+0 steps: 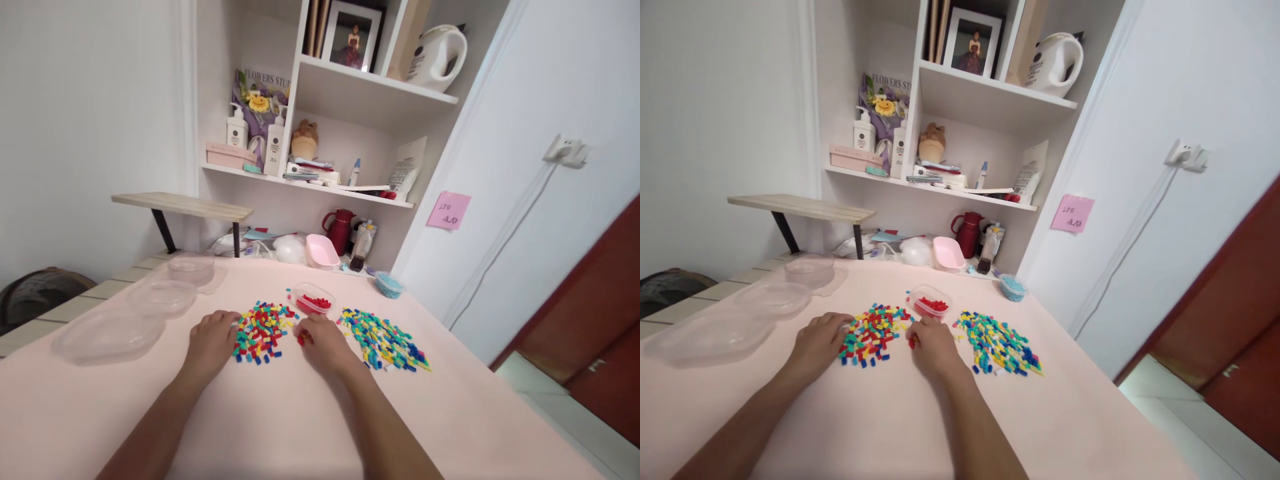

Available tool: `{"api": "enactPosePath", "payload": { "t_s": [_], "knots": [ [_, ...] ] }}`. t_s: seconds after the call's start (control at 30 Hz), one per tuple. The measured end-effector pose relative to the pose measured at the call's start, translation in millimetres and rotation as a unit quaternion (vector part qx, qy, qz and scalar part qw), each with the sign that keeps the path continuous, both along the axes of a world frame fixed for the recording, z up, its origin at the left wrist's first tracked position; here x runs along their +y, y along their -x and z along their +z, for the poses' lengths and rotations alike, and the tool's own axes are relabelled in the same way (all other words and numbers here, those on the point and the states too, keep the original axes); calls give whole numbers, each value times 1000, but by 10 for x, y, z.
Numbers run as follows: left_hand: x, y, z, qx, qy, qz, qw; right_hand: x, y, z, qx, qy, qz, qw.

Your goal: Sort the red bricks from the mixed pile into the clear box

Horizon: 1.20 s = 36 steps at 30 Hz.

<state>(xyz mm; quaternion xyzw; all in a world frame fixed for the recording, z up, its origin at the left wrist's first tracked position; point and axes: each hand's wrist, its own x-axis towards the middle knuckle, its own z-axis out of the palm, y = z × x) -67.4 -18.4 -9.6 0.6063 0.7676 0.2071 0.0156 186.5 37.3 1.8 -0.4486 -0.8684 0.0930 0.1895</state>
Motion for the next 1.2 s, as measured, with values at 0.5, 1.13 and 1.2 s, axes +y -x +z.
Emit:
{"api": "enactPosePath", "payload": {
  "t_s": [0.5, 1.13, 1.2],
  "knots": [
    [7, -4, 7, 2, 5, 0, 1000, 137, -160, -81, 67, 5, 29, 997],
    [-4, -7, 16, 1, 13, 0, 1000, 221, -93, 55, 370, -29, -110, 922],
    [3, -1, 4, 0, 12, 1, 1000, 289, -139, 67, 416, -26, -138, 898]
  ]
}}
